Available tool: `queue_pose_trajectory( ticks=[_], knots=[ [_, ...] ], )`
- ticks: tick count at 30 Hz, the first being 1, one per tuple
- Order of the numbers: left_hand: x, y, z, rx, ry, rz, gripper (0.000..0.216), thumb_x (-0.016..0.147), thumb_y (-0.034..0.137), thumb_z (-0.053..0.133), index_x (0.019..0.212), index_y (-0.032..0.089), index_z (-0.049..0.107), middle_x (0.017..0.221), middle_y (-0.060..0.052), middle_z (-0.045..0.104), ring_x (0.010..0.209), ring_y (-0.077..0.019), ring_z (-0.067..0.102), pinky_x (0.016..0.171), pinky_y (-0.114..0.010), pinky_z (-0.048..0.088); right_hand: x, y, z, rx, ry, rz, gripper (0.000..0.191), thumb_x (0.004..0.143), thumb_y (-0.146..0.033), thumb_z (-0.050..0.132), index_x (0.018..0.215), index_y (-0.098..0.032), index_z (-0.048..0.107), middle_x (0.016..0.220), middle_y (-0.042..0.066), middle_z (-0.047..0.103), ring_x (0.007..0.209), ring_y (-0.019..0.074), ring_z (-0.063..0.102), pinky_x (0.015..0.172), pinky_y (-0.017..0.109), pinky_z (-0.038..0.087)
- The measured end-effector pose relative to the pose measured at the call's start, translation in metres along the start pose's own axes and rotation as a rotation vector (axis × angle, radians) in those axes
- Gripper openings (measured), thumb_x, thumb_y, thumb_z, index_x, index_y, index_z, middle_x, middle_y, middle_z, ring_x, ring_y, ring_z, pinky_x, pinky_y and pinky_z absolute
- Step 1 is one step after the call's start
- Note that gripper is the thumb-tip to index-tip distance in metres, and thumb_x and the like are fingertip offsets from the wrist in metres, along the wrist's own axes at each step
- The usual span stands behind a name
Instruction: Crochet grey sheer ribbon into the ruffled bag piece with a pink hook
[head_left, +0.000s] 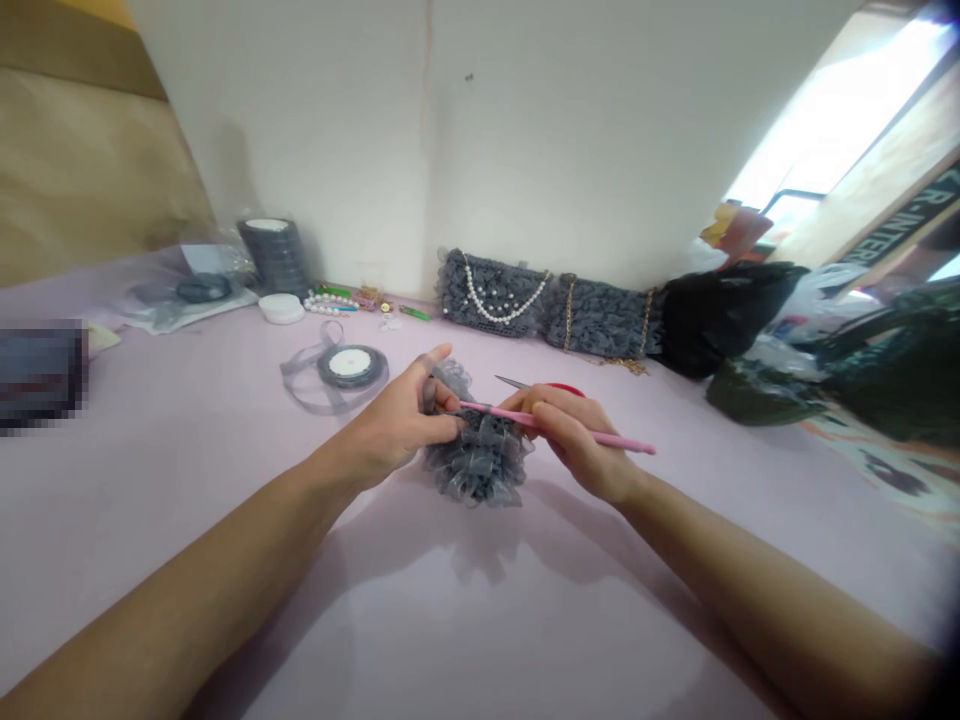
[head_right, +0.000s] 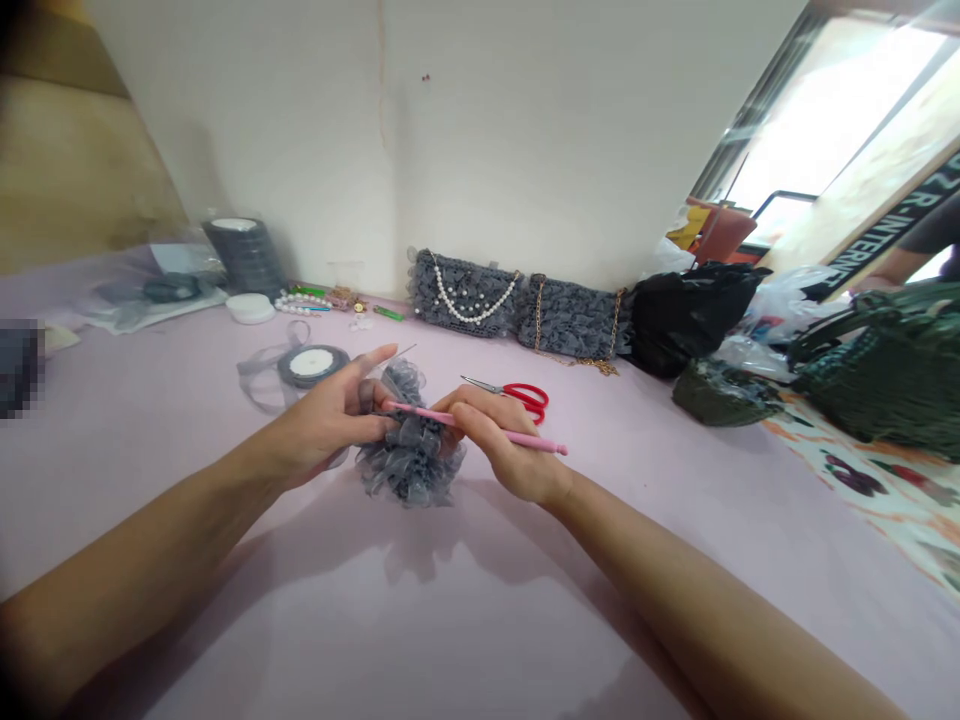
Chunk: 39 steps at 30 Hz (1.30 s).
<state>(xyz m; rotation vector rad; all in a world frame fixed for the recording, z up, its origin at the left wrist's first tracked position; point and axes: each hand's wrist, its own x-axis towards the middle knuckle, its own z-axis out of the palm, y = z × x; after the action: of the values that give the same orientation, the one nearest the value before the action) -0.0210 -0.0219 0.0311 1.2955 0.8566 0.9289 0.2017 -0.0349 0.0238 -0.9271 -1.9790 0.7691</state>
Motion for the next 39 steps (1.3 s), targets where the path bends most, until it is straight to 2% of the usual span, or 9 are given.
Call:
queue_pose_trajectory(
  ticks=[4, 9, 17, 19, 22, 25, 27, 31, 39],
  knots=[
    [0.0, -0.001, -0.001, 0.056, 0.021, 0.037, 0.107, 0.067, 0.011, 0.071, 0.157, 0.018, 0.013, 0.079, 0.004, 0.056, 0.071, -0.0113, 0.052, 0.061, -0.024, 0.038, 0.003, -0.009, -0.009, -0.027, -0.131, -0.003, 0.033, 0.1, -0.029, 0.041, 0.089, -0.018, 0.069, 0.082, 0.003, 0.068, 0.073, 0.0145, 0.059, 0.065, 0.027, 0.046],
    [0.001, -0.003, 0.0, 0.172, 0.066, 0.096, 0.105, 0.069, 0.014, 0.07, 0.157, 0.02, 0.014, 0.079, 0.004, 0.054, 0.069, -0.0115, 0.052, 0.059, -0.024, 0.041, 0.005, -0.016, -0.011, -0.145, -0.157, -0.027, 0.032, 0.099, -0.022, 0.037, 0.088, -0.016, 0.066, 0.079, 0.003, 0.066, 0.072, 0.0133, 0.059, 0.065, 0.026, 0.045],
    [-0.004, -0.007, 0.015, 0.553, 0.245, 0.336, 0.087, 0.073, 0.008, 0.062, 0.153, 0.025, 0.031, 0.081, 0.004, 0.055, 0.075, -0.0129, 0.054, 0.071, -0.026, 0.043, -0.001, -0.021, 0.012, -0.566, -0.089, -0.338, 0.024, 0.101, -0.022, 0.039, 0.081, -0.018, 0.051, 0.078, 0.004, 0.055, 0.065, 0.0134, 0.05, 0.059, 0.026, 0.042],
    [-0.004, -0.011, 0.021, 0.476, 0.265, 0.302, 0.087, 0.072, 0.009, 0.065, 0.152, 0.025, 0.034, 0.08, 0.003, 0.056, 0.077, -0.0135, 0.055, 0.075, -0.026, 0.044, -0.004, -0.016, 0.021, -0.73, -0.025, -0.382, 0.024, 0.102, -0.025, 0.041, 0.079, -0.02, 0.047, 0.076, 0.004, 0.052, 0.065, 0.0145, 0.05, 0.056, 0.026, 0.042],
    [-0.002, -0.015, 0.028, 0.083, 0.29, 0.109, 0.087, 0.07, 0.011, 0.07, 0.149, 0.02, 0.035, 0.078, 0.004, 0.055, 0.077, -0.0129, 0.056, 0.076, -0.026, 0.045, -0.006, -0.005, 0.031, -0.816, 0.09, -0.45, 0.024, 0.102, -0.024, 0.041, 0.079, -0.021, 0.044, 0.075, 0.004, 0.053, 0.064, 0.0154, 0.05, 0.056, 0.026, 0.043],
    [0.0, -0.013, 0.027, -0.316, 0.206, -0.124, 0.082, 0.067, 0.01, 0.072, 0.142, 0.02, 0.041, 0.077, 0.005, 0.055, 0.072, -0.0108, 0.056, 0.072, -0.024, 0.045, -0.006, 0.003, 0.031, -0.719, 0.15, -0.525, 0.021, 0.101, -0.023, 0.041, 0.081, -0.022, 0.043, 0.078, 0.004, 0.054, 0.065, 0.0148, 0.05, 0.056, 0.025, 0.044],
    [0.0, -0.01, 0.023, -0.412, 0.078, -0.204, 0.078, 0.064, 0.008, 0.073, 0.137, 0.021, 0.047, 0.079, 0.004, 0.058, 0.072, -0.0114, 0.057, 0.071, -0.025, 0.045, -0.006, 0.006, 0.028, -0.604, 0.152, -0.566, 0.017, 0.1, -0.021, 0.044, 0.083, -0.021, 0.044, 0.081, 0.005, 0.054, 0.067, 0.0145, 0.052, 0.057, 0.025, 0.046],
    [-0.001, -0.004, 0.01, -0.384, -0.14, -0.258, 0.081, 0.063, 0.01, 0.076, 0.137, 0.022, 0.048, 0.082, 0.002, 0.063, 0.076, -0.0129, 0.059, 0.072, -0.025, 0.043, -0.004, 0.006, 0.018, -0.343, 0.081, -0.579, 0.014, 0.096, -0.02, 0.051, 0.083, -0.021, 0.046, 0.083, 0.004, 0.055, 0.069, 0.0128, 0.052, 0.058, 0.024, 0.046],
    [-0.004, 0.006, -0.006, -0.224, -0.179, -0.264, 0.1, 0.068, 0.011, 0.077, 0.153, 0.021, 0.025, 0.076, 0.007, 0.057, 0.071, -0.01, 0.054, 0.07, -0.025, 0.04, 0.0, -0.015, -0.001, -0.233, -0.124, -0.396, 0.013, 0.098, -0.017, 0.044, 0.093, -0.017, 0.056, 0.08, 0.003, 0.059, 0.065, 0.0104, 0.052, 0.058, 0.023, 0.044]
  ],
)
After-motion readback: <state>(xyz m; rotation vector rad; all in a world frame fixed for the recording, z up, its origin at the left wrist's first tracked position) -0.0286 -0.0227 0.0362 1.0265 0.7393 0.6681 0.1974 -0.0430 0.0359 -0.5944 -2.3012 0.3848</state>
